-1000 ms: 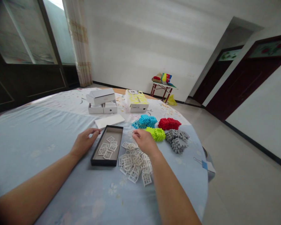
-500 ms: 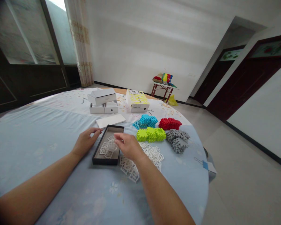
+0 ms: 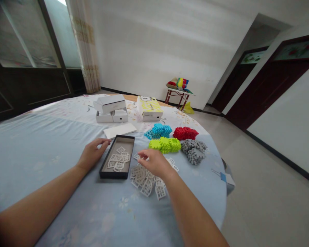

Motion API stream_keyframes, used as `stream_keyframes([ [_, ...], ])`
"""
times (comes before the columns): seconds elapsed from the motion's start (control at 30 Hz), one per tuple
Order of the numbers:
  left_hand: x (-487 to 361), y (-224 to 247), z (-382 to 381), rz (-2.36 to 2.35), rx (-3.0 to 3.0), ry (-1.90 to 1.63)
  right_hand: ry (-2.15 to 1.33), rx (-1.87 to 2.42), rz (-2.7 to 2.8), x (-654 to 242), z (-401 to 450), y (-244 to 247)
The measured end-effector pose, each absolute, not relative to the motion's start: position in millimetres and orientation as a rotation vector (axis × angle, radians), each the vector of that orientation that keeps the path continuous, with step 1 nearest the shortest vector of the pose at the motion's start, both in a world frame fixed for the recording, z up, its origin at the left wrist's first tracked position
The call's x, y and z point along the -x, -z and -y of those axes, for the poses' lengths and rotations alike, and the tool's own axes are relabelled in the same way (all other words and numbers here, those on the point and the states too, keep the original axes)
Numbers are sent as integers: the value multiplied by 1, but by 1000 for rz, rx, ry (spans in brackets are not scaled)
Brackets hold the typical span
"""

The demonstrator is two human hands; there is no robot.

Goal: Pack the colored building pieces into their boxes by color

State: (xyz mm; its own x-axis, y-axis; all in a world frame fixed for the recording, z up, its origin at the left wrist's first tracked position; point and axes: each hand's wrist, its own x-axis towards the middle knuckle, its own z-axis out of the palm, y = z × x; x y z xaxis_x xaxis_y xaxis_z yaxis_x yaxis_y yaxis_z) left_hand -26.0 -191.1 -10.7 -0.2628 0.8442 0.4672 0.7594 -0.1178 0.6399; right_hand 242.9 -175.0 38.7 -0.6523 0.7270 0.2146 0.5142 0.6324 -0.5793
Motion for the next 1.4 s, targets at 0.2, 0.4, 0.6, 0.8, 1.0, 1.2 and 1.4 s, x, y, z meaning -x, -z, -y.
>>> stream_keyframes([
  [0.2,27,14,189,-2014,-1846,-1326,-517,891,2715,-247,190,-24],
  [0.4,27,14,191,-2033,-1859,-1311,-450,894,2765,-242,192,-17],
  [0.6,27,14,191,-2033,-1862,-1306,-484,816,2697,-245,190,-17],
  [0.8,27,15,190,-2048,-1841,-1291,-567,760,2617,-248,188,-19],
  [1.0,26,13,192,-2031,-1821,-1312,-622,887,2457,-252,184,-14],
  [1.2,23,9,195,-2031,-1799,-1315,-618,905,2391,-254,182,-8],
  [1.4,23,8,196,-2038,-1818,-1324,-680,890,2214,-253,182,-8],
])
